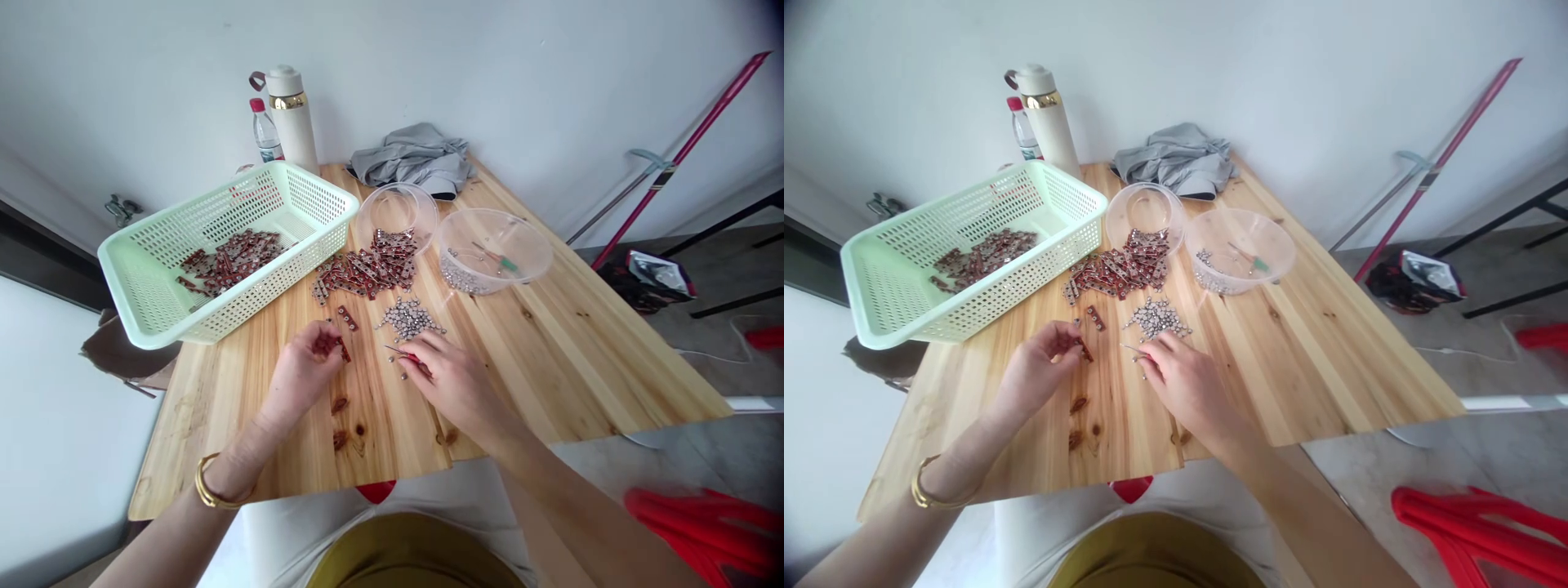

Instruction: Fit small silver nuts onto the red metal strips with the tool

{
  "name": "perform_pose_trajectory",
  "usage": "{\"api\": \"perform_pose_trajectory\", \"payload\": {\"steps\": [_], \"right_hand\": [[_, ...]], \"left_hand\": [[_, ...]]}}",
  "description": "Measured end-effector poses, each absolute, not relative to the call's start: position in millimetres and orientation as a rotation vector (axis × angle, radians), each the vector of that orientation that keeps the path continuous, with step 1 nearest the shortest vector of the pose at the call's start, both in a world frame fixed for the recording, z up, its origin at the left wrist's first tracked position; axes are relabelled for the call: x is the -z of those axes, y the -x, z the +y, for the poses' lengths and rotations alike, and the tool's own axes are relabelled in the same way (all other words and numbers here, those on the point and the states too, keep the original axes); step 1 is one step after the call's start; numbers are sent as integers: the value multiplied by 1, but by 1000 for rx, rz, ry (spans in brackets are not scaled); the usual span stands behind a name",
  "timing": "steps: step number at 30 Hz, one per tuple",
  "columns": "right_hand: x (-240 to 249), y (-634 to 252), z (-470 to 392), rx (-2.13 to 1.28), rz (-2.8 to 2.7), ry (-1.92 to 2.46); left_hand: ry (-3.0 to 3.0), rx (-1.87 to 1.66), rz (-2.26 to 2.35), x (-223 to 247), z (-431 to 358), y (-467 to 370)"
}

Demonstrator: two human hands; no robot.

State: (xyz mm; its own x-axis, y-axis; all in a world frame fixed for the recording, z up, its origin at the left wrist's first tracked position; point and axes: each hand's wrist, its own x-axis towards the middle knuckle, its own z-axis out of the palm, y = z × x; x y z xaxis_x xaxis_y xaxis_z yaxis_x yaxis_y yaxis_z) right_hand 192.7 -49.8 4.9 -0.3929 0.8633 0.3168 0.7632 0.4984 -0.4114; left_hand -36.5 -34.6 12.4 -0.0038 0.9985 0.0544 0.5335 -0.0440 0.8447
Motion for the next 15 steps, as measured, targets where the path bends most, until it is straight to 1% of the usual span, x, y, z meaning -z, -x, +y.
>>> {"api": "perform_pose_trajectory", "payload": {"steps": [5, 9, 12, 15], "right_hand": [[-9, -183, -46, 121, -2551, 1343], [-11, -180, -47, 347, -2676, 1283], [-11, -179, -44, 413, -2707, 1270], [-10, -180, -35, 305, -2690, 1290]], "left_hand": [[-2035, -867, 1824, -9, -49, 40], [-2204, -612, 1887, -11, -54, 47], [-2213, -512, 1857, -8, -54, 45], [-2173, -543, 1815, -5, -50, 40]]}}
